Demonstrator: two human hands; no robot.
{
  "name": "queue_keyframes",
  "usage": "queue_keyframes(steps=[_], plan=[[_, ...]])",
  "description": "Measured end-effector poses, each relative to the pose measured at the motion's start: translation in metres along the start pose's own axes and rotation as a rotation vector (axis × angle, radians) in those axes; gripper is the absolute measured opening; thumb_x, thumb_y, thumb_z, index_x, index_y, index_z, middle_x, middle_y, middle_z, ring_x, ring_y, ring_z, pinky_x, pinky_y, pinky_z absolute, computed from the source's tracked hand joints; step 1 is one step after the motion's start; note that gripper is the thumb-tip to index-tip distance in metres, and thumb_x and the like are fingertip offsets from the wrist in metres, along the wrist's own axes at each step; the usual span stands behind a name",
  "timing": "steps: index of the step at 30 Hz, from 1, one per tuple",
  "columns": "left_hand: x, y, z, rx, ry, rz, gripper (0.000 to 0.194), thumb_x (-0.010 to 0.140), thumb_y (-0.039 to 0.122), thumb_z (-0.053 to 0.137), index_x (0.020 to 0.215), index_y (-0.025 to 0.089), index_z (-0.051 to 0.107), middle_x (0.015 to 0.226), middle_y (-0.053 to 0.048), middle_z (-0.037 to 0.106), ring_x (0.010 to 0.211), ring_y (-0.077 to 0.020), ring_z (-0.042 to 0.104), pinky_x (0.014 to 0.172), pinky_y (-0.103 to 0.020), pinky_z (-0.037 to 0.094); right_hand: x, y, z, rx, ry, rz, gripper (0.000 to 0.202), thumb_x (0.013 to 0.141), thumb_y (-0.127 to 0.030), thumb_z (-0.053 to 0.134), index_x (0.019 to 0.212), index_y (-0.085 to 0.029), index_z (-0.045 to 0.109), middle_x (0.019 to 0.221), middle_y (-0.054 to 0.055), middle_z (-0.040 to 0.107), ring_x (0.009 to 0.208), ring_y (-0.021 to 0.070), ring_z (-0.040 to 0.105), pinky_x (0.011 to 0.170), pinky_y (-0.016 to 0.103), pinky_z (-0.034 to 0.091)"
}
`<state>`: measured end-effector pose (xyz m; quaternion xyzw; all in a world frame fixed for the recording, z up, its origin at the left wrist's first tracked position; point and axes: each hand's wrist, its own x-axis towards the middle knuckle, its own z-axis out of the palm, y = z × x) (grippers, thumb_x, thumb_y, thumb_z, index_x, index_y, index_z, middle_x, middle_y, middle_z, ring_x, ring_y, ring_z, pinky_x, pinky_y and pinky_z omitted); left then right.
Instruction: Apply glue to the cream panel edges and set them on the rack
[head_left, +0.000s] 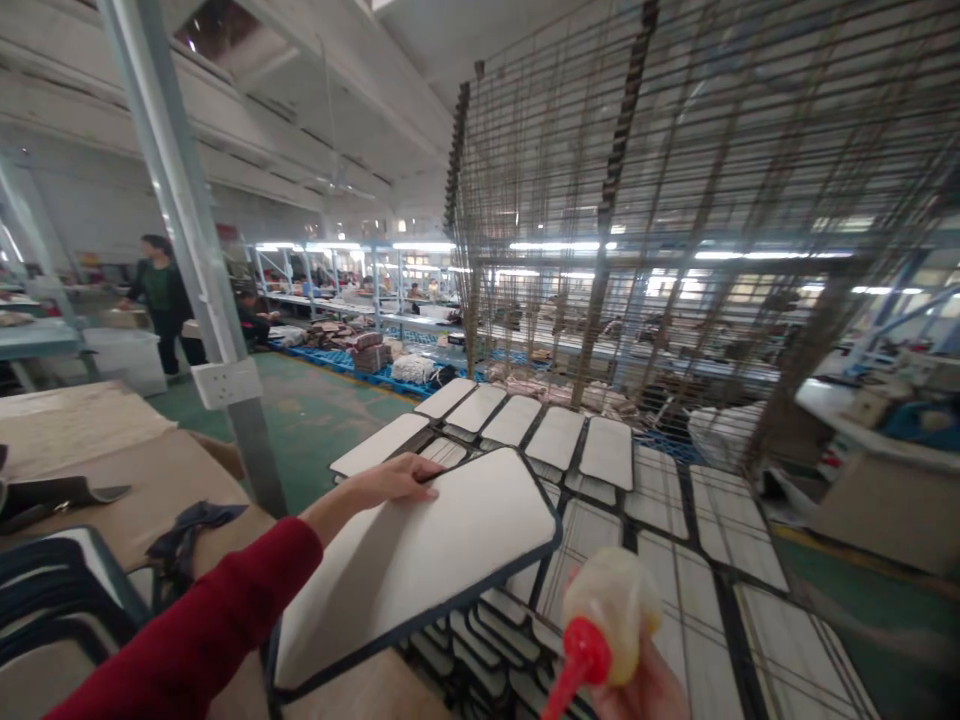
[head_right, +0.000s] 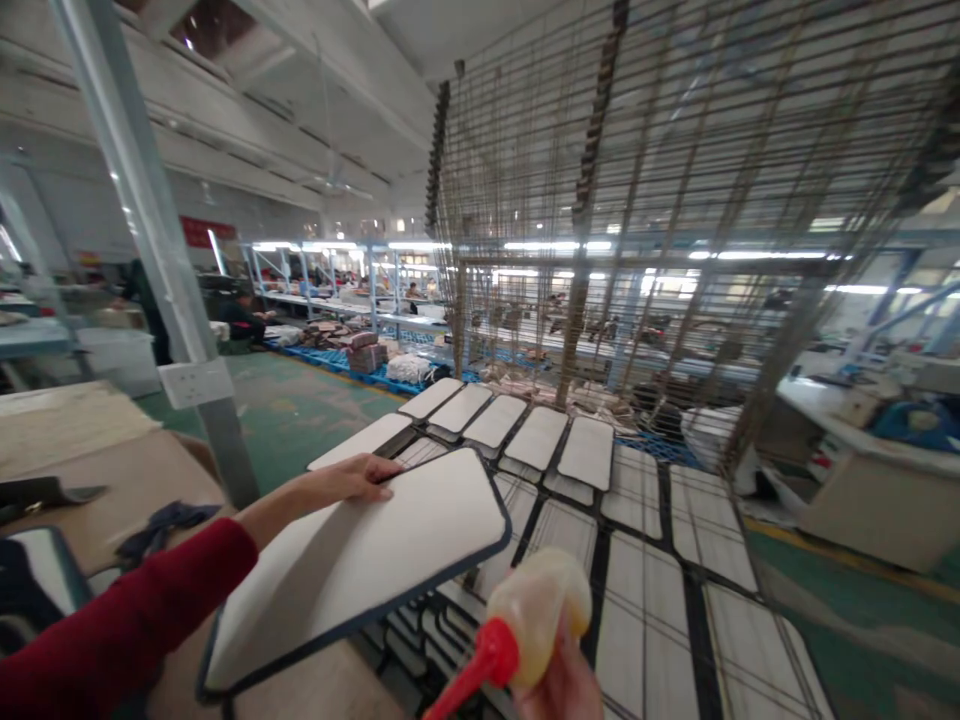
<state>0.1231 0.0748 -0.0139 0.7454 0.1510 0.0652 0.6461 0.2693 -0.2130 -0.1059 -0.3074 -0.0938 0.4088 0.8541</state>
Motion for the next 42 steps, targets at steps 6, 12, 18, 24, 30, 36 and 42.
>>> queue_keyframes(steps=[6,12,18,24,30,36,42], plan=[[-0.003,0.010,0.002,0.002,-0.176,-0.048,0.035,0.066,0.025,0.075,0.099,0.013,0.071,0.088,-0.006,0.073,0.074,-0.0216,0.068,0.068,-0.027,0.053,0.016,-0.091,0.025,-0.070,0.245,-0.443,0.050,0.051,-0.042,0.086,0.095,-0.021,0.070,0.095,0.005,0.072,0.086,0.0180,0.067,0.073,0.025,0.056],[-0.006,0.032,0.013,0.094,-0.373,-0.055,0.039,0.073,0.027,0.071,0.110,0.014,0.068,0.098,-0.006,0.072,0.085,-0.0220,0.067,0.080,-0.029,0.052,0.028,-0.118,0.037,-0.179,0.194,-0.597,0.052,0.040,-0.038,0.089,0.086,-0.025,0.070,0.092,-0.002,0.071,0.083,0.0149,0.066,0.071,0.023,0.056],[-0.010,0.040,0.016,0.124,-0.424,-0.044,0.042,0.074,0.029,0.071,0.114,0.016,0.067,0.102,-0.005,0.072,0.095,-0.0247,0.065,0.084,-0.030,0.050,0.021,-0.127,0.032,-0.311,0.046,-0.603,0.054,0.046,-0.039,0.088,0.096,-0.025,0.069,0.097,0.004,0.071,0.087,0.0219,0.067,0.089,0.039,0.052],[-0.015,0.044,0.024,0.121,-0.417,-0.055,0.038,0.074,0.029,0.070,0.110,0.015,0.068,0.101,-0.006,0.072,0.093,-0.0242,0.065,0.082,-0.030,0.051,0.022,-0.132,0.027,-0.361,-0.029,-0.617,0.060,0.047,-0.042,0.087,0.102,-0.027,0.068,0.100,0.006,0.071,0.087,0.0247,0.068,0.091,0.043,0.050],[-0.020,0.048,0.030,0.099,-0.415,-0.064,0.042,0.073,0.031,0.071,0.112,0.016,0.067,0.099,-0.006,0.072,0.090,-0.0238,0.066,0.081,-0.030,0.051,0.026,-0.136,0.020,-0.367,-0.064,-0.608,0.060,0.048,-0.040,0.088,0.104,-0.028,0.067,0.103,0.005,0.070,0.088,0.0255,0.068,0.090,0.045,0.050],[-0.020,0.049,0.030,0.096,-0.431,-0.058,0.041,0.073,0.031,0.071,0.111,0.015,0.068,0.100,-0.006,0.072,0.088,-0.0229,0.066,0.079,-0.028,0.051,0.023,-0.134,0.017,-0.359,-0.092,-0.573,0.055,0.050,-0.039,0.087,0.100,-0.029,0.068,0.100,0.004,0.071,0.087,0.0255,0.068,0.092,0.045,0.049],[-0.021,0.048,0.029,0.086,-0.434,-0.067,0.044,0.074,0.029,0.069,0.114,0.011,0.066,0.102,-0.007,0.072,0.087,-0.0224,0.066,0.078,-0.027,0.050,0.019,-0.132,0.016,-0.338,-0.102,-0.537,0.051,0.050,-0.039,0.087,0.096,-0.028,0.070,0.099,0.007,0.071,0.084,0.0268,0.069,0.091,0.049,0.049]])
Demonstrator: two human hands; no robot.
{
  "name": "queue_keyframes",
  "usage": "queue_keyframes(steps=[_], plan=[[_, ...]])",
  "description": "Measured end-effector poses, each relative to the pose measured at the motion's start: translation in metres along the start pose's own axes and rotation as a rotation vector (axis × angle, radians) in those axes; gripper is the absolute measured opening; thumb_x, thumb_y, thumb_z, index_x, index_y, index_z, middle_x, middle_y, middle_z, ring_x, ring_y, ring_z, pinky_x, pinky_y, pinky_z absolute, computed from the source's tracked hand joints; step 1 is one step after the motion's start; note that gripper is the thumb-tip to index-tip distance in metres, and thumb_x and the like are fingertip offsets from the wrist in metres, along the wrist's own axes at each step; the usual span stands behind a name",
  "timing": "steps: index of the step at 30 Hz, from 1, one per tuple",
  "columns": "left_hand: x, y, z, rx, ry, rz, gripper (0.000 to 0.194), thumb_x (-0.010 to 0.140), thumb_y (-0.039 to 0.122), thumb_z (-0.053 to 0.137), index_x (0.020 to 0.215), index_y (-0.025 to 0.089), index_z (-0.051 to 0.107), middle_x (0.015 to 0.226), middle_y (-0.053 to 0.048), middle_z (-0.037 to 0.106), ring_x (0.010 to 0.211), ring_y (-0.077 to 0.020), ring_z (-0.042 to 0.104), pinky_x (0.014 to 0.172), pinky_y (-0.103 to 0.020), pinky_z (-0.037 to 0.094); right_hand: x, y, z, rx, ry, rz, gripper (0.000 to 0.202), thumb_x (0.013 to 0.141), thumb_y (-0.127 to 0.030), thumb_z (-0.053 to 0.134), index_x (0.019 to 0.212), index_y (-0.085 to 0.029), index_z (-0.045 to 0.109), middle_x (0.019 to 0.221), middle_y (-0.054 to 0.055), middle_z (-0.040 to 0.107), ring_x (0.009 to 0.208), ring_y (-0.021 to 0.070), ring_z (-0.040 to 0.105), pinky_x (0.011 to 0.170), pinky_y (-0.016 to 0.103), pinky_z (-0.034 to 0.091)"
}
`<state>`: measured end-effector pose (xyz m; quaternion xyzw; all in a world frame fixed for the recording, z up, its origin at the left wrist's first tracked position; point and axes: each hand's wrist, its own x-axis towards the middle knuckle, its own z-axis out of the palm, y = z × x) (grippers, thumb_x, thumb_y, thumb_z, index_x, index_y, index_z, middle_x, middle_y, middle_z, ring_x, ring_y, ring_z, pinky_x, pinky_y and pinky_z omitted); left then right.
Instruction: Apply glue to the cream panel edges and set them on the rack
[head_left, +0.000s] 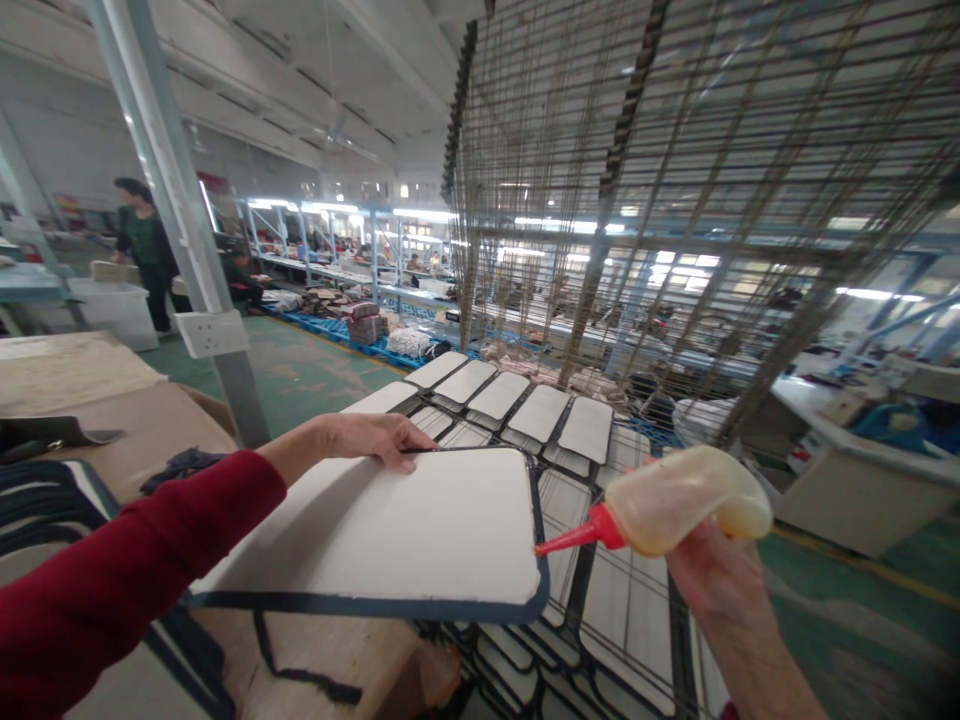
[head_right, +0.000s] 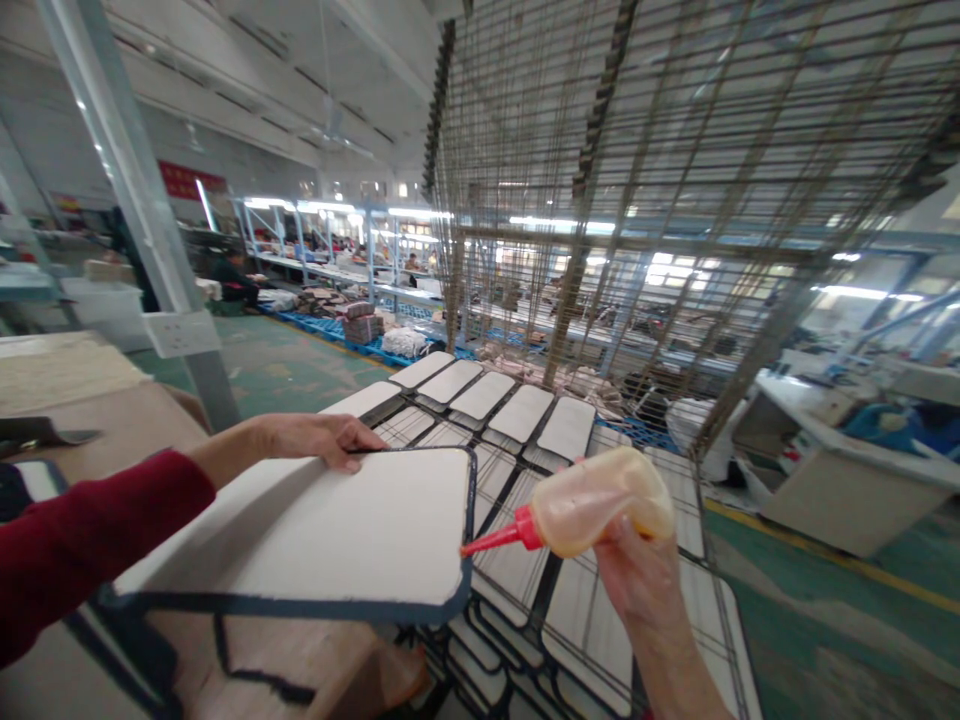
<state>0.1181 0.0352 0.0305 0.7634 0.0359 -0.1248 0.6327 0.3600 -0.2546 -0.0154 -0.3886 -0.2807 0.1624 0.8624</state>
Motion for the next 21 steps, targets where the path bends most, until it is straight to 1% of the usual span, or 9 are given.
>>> queue_keyframes(steps=[6,11,14,16,21], plan=[[-0.003,-0.002,-0.003,-0.002,-0.008,0.001,0.048,0.076,0.028,0.067,0.119,0.006,0.061,0.106,-0.010,0.070,0.087,-0.0217,0.065,0.080,-0.027,0.049,-0.003,-0.002,0.002,-0.001,-0.022,-0.014,0.049,0.051,-0.038,0.087,0.096,-0.030,0.069,0.100,0.006,0.071,0.086,0.0251,0.068,0.091,0.046,0.050],[-0.006,-0.004,-0.005,-0.011,0.018,-0.008,0.049,0.075,0.029,0.068,0.118,0.006,0.061,0.104,-0.010,0.070,0.085,-0.0227,0.064,0.079,-0.029,0.049,-0.005,0.000,0.005,-0.006,-0.016,-0.004,0.057,0.049,-0.038,0.088,0.102,-0.029,0.068,0.099,0.006,0.071,0.082,0.0259,0.069,0.093,0.049,0.048],[-0.009,-0.003,-0.003,-0.010,0.037,-0.006,0.050,0.075,0.031,0.068,0.118,0.007,0.062,0.102,-0.008,0.071,0.084,-0.0238,0.064,0.078,-0.029,0.049,-0.006,0.001,0.007,-0.009,0.004,-0.002,0.059,0.047,-0.039,0.088,0.101,-0.029,0.068,0.096,0.004,0.072,0.077,0.0262,0.069,0.091,0.051,0.049],[-0.011,-0.003,-0.002,-0.015,0.044,-0.009,0.050,0.075,0.032,0.068,0.118,0.007,0.062,0.101,-0.008,0.071,0.084,-0.0238,0.064,0.077,-0.028,0.049,-0.007,0.002,0.008,-0.013,0.004,-0.001,0.059,0.046,-0.040,0.088,0.100,-0.029,0.067,0.096,0.004,0.072,0.078,0.0267,0.069,0.091,0.051,0.049],[-0.014,-0.004,-0.003,-0.034,0.056,-0.022,0.051,0.073,0.033,0.069,0.117,0.006,0.062,0.100,-0.008,0.071,0.085,-0.0236,0.063,0.075,-0.026,0.048,-0.009,0.004,0.007,-0.044,-0.030,-0.048,0.060,0.052,-0.042,0.086,0.107,-0.028,0.065,0.098,0.008,0.071,0.085,0.0283,0.068,0.095,0.054,0.045]])
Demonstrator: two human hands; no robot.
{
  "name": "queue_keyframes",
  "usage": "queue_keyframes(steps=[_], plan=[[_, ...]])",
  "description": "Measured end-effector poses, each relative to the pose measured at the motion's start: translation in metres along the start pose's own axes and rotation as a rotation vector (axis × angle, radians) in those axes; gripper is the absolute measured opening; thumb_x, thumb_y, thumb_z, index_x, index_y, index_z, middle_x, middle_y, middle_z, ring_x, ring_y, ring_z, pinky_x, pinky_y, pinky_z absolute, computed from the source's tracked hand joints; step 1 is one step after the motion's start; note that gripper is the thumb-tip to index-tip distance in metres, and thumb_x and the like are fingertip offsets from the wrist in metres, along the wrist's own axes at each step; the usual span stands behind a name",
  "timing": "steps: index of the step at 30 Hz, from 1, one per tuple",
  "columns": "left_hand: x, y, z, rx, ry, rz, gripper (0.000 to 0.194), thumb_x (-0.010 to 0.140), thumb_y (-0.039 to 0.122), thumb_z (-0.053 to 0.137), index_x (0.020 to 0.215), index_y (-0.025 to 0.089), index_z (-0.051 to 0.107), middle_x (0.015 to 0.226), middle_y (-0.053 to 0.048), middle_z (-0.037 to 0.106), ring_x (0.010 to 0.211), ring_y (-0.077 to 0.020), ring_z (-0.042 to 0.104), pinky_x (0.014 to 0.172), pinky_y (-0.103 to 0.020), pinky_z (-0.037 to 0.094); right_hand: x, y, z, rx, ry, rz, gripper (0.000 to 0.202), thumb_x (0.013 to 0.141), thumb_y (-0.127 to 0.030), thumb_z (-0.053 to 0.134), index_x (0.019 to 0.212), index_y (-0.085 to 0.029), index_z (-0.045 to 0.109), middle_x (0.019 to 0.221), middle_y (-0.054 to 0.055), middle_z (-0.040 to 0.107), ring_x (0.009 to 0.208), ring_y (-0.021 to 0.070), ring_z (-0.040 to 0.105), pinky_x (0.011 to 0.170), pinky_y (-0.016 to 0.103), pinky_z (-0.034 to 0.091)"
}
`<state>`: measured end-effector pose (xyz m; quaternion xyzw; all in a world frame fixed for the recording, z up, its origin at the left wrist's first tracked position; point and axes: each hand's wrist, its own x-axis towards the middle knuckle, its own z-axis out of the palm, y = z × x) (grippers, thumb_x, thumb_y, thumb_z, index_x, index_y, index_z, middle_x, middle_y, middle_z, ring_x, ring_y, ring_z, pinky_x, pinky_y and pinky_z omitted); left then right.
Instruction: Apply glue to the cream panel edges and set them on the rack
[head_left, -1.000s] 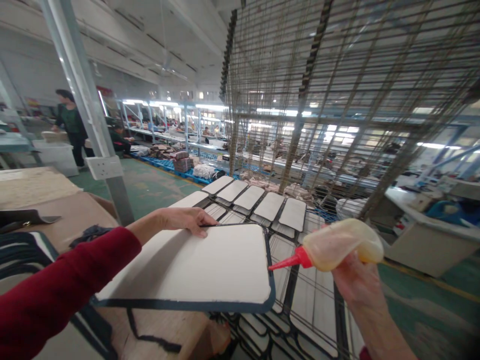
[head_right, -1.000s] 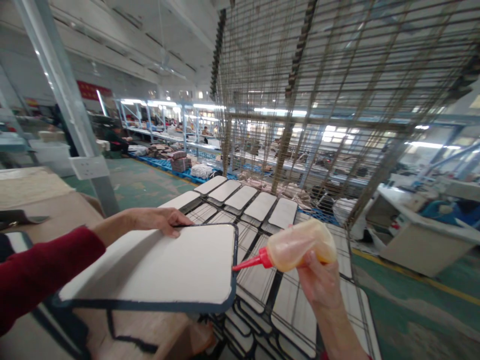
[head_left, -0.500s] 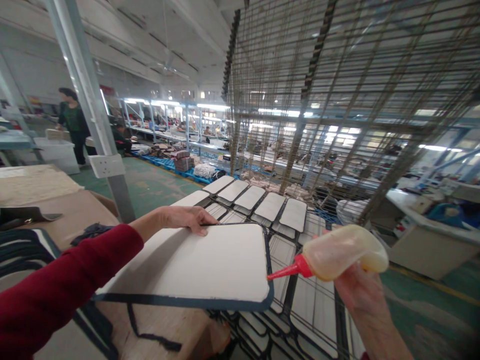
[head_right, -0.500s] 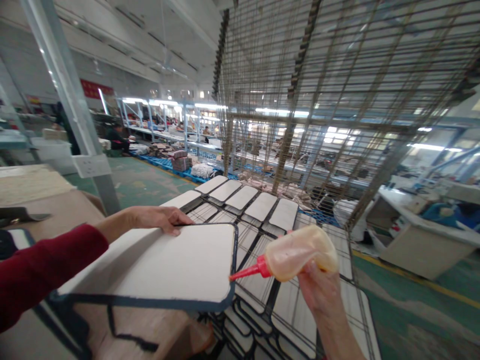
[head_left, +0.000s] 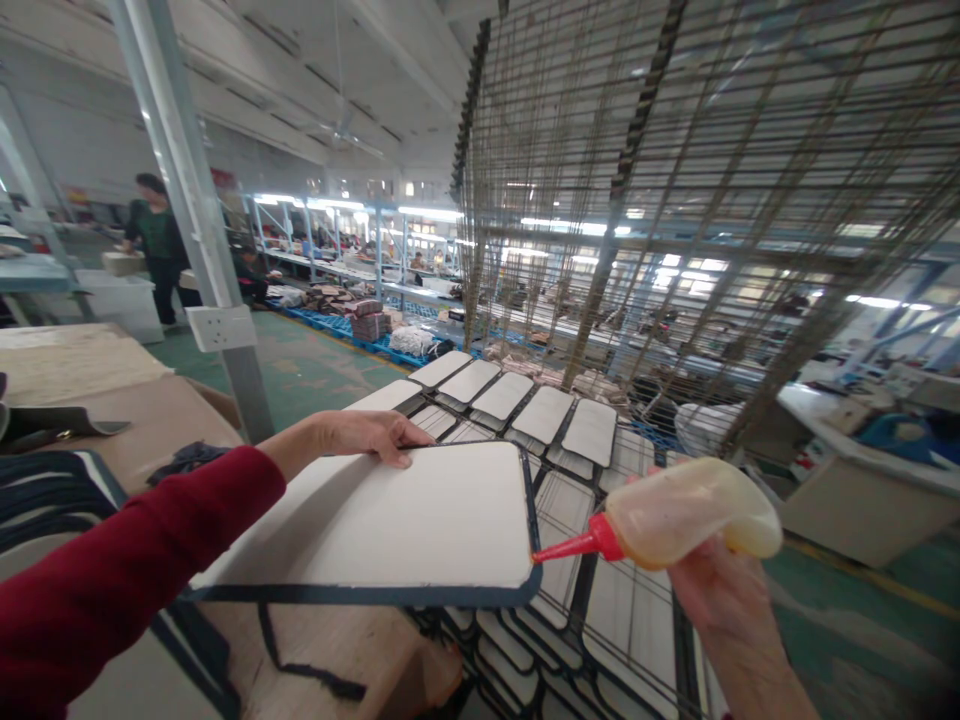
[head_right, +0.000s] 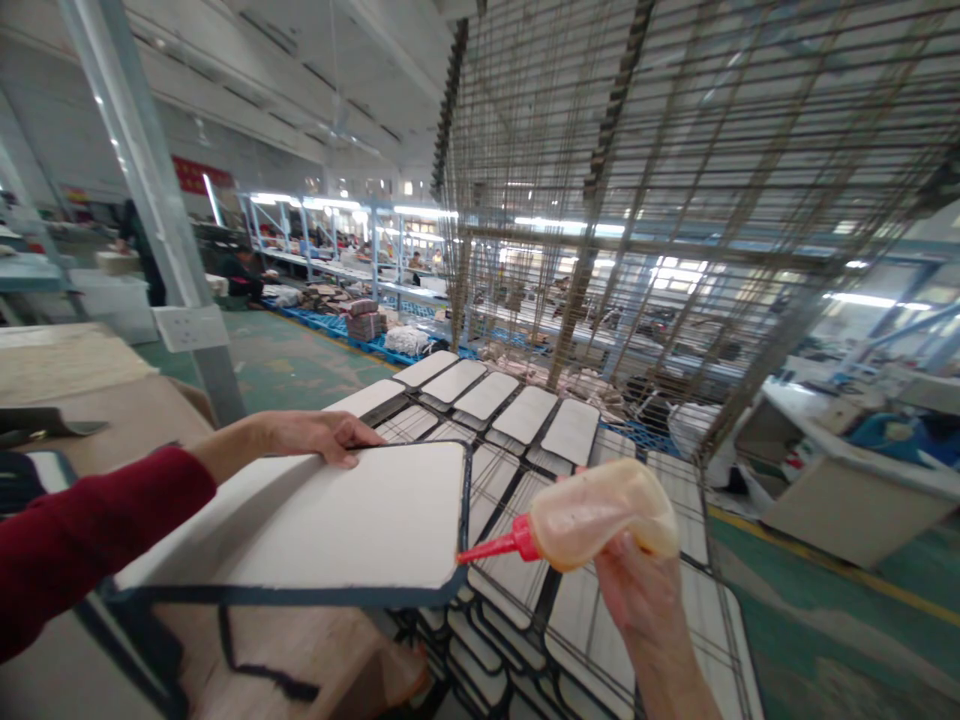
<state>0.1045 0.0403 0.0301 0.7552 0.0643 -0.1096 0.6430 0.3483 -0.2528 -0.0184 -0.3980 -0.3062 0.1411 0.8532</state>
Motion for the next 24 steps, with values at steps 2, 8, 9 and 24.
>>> queue_keyframes(steps=[2,8,9,24], plan=[[0.000,-0.003,-0.002,0.000,0.003,0.006,0.051,0.074,0.032,0.068,0.117,0.006,0.062,0.101,-0.007,0.071,0.085,-0.0235,0.063,0.076,-0.026,0.048,-0.001,0.001,0.000,-0.008,-0.009,-0.005,0.063,0.053,-0.042,0.086,0.110,-0.028,0.064,0.099,0.008,0.071,0.086,0.0284,0.068,0.096,0.053,0.044],[-0.001,-0.008,-0.006,-0.015,0.007,0.027,0.054,0.074,0.029,0.066,0.122,0.005,0.059,0.104,-0.009,0.070,0.086,-0.0244,0.063,0.077,-0.028,0.048,-0.003,0.001,0.000,-0.009,0.004,-0.018,0.061,0.056,-0.040,0.085,0.112,-0.028,0.063,0.102,0.008,0.070,0.087,0.0273,0.068,0.097,0.052,0.044],[-0.001,-0.009,-0.006,-0.021,0.008,0.030,0.054,0.074,0.028,0.066,0.122,0.005,0.058,0.105,-0.009,0.070,0.086,-0.0246,0.064,0.077,-0.028,0.049,-0.003,0.001,0.000,-0.009,0.006,-0.023,0.061,0.056,-0.040,0.084,0.111,-0.028,0.063,0.101,0.008,0.070,0.087,0.0276,0.068,0.096,0.052,0.045],[0.003,-0.027,-0.009,-0.121,0.041,0.092,0.044,0.074,0.026,0.066,0.116,0.015,0.065,0.102,-0.008,0.072,0.089,-0.0250,0.068,0.078,-0.030,0.053,-0.014,0.005,0.004,-0.054,0.131,-0.210,0.049,0.063,-0.038,0.080,0.107,-0.024,0.064,0.099,0.005,0.071,0.093,0.0263,0.066,0.070,0.035,0.059]])
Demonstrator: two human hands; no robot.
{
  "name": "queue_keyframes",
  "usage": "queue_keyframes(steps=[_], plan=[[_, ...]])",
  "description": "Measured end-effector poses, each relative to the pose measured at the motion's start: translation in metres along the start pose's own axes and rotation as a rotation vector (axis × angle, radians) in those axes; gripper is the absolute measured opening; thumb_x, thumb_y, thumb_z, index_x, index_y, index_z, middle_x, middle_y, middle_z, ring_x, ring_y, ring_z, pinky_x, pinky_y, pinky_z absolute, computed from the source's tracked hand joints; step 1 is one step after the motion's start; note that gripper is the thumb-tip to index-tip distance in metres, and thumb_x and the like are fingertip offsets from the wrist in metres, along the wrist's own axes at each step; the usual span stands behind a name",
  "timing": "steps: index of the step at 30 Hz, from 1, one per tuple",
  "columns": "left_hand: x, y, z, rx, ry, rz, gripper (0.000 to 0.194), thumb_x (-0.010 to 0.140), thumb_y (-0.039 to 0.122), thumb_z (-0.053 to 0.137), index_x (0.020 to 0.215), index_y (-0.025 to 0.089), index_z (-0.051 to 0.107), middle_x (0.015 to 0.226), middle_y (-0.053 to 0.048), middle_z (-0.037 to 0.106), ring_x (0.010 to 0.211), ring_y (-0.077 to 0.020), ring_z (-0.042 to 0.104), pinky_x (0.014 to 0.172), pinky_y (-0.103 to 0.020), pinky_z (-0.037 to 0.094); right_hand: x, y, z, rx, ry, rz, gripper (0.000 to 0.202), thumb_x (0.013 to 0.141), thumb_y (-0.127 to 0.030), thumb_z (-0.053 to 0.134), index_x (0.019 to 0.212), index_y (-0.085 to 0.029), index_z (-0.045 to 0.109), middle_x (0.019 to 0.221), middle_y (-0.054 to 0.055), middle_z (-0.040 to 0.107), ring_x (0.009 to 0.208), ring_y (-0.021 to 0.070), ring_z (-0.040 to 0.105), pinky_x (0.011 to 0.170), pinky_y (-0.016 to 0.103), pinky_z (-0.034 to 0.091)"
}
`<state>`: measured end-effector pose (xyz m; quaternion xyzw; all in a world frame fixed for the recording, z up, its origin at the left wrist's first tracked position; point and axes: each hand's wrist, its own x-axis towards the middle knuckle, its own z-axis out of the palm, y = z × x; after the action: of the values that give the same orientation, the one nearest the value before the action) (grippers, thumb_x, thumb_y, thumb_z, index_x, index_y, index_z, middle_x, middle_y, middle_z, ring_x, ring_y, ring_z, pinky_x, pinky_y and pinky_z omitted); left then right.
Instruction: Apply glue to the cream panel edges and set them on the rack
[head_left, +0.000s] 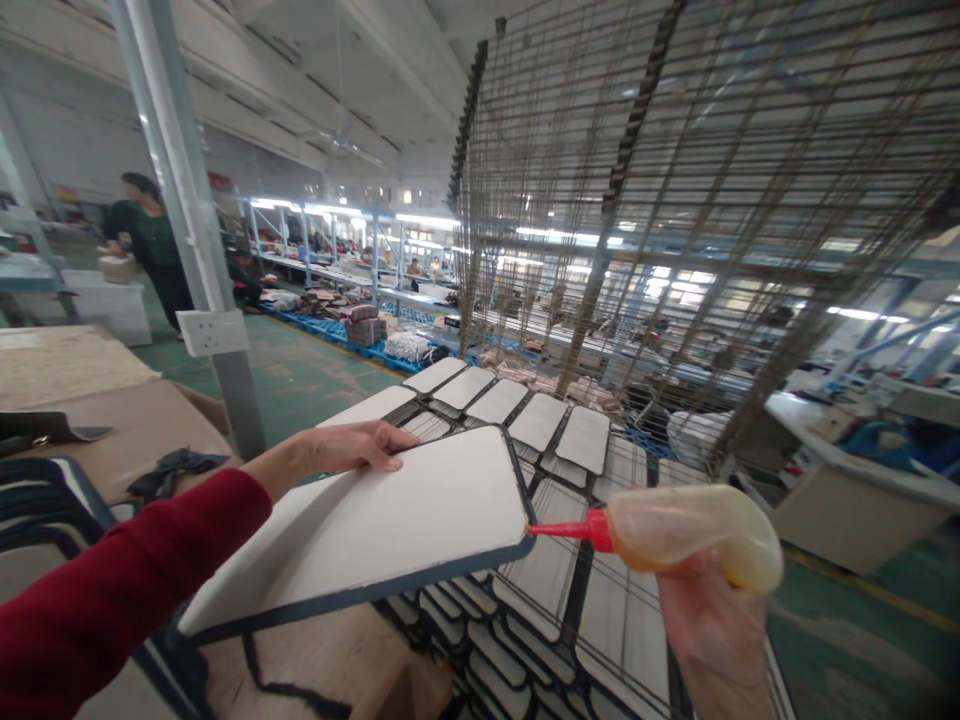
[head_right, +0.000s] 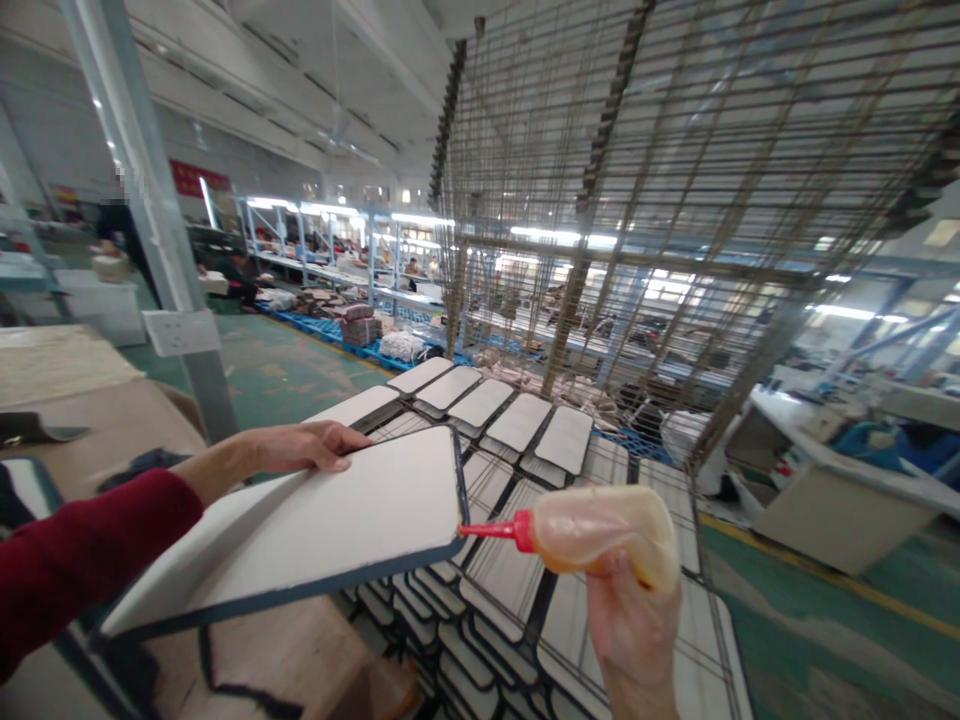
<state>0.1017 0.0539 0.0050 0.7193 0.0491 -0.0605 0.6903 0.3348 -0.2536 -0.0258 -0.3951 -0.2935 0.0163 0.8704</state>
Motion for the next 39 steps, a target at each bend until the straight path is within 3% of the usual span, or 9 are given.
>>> queue_keyframes(steps=[4,9,16,21,27,33,36,39], plan=[[0.002,-0.009,0.001,-0.051,0.020,0.012,0.046,0.074,0.026,0.067,0.119,0.015,0.063,0.102,-0.008,0.072,0.089,-0.0244,0.068,0.078,-0.029,0.053,-0.005,0.001,0.000,-0.001,0.039,-0.034,0.045,0.063,-0.034,0.080,0.105,-0.024,0.065,0.099,0.003,0.070,0.101,0.0240,0.063,0.074,0.030,0.057],[0.004,-0.018,0.002,-0.098,0.044,0.034,0.046,0.074,0.027,0.068,0.117,0.015,0.063,0.103,-0.009,0.072,0.086,-0.0232,0.068,0.076,-0.029,0.053,-0.007,0.002,0.002,-0.019,0.076,-0.085,0.037,0.065,-0.029,0.078,0.100,-0.026,0.066,0.105,0.001,0.069,0.107,0.0216,0.060,0.085,0.031,0.054],[0.007,-0.033,0.005,-0.178,0.066,0.081,0.044,0.074,0.027,0.068,0.116,0.015,0.063,0.106,-0.010,0.071,0.086,-0.0220,0.068,0.074,-0.027,0.053,-0.009,0.003,0.010,-0.022,0.127,-0.133,0.037,0.067,-0.026,0.077,0.102,-0.028,0.065,0.113,-0.003,0.066,0.110,0.0234,0.058,0.102,0.045,0.043],[0.009,-0.046,0.007,-0.220,0.091,0.115,0.044,0.074,0.028,0.069,0.116,0.015,0.064,0.109,-0.011,0.070,0.089,-0.0225,0.068,0.076,-0.027,0.052,-0.011,0.009,0.010,-0.008,0.175,-0.111,0.039,0.062,-0.028,0.082,0.098,-0.030,0.067,0.110,-0.007,0.067,0.112,0.0201,0.057,0.100,0.035,0.046],[0.008,-0.053,0.011,-0.272,0.138,0.121,0.045,0.072,0.027,0.071,0.115,0.014,0.065,0.106,-0.012,0.071,0.088,-0.0222,0.068,0.078,-0.028,0.052,-0.013,0.019,0.006,-0.101,0.209,-0.142,0.025,0.063,-0.022,0.080,0.083,-0.026,0.065,0.104,-0.005,0.069,0.110,0.0171,0.059,0.099,0.028,0.045],[0.009,-0.059,0.014,-0.323,0.190,0.141,0.044,0.070,0.025,0.074,0.111,0.014,0.067,0.103,-0.012,0.072,0.084,-0.0206,0.069,0.076,-0.025,0.053,-0.015,0.019,0.015,-0.157,0.238,-0.218,0.028,0.064,-0.023,0.079,0.088,-0.023,0.064,0.105,-0.002,0.069,0.118,0.0212,0.053,0.103,0.036,0.043],[0.009,-0.063,0.014,-0.344,0.218,0.141,0.044,0.069,0.025,0.075,0.111,0.014,0.068,0.102,-0.011,0.073,0.083,-0.0202,0.069,0.075,-0.025,0.053,-0.015,0.020,0.020,-0.107,0.199,-0.196,0.029,0.066,-0.020,0.078,0.091,-0.022,0.063,0.099,-0.002,0.070,0.107,0.0212,0.061,0.097,0.038,0.048],[0.009,-0.069,0.013,-0.352,0.230,0.156,0.043,0.071,0.024,0.073,0.112,0.014,0.067,0.103,-0.011,0.072,0.085,-0.0210,0.069,0.076,-0.026,0.053,-0.014,0.025,0.022,-0.056,0.188,-0.231,0.032,0.062,-0.019,0.080,0.091,-0.020,0.063,0.092,-0.003,0.070,0.095,0.0175,0.065,0.091,0.033,0.051]])
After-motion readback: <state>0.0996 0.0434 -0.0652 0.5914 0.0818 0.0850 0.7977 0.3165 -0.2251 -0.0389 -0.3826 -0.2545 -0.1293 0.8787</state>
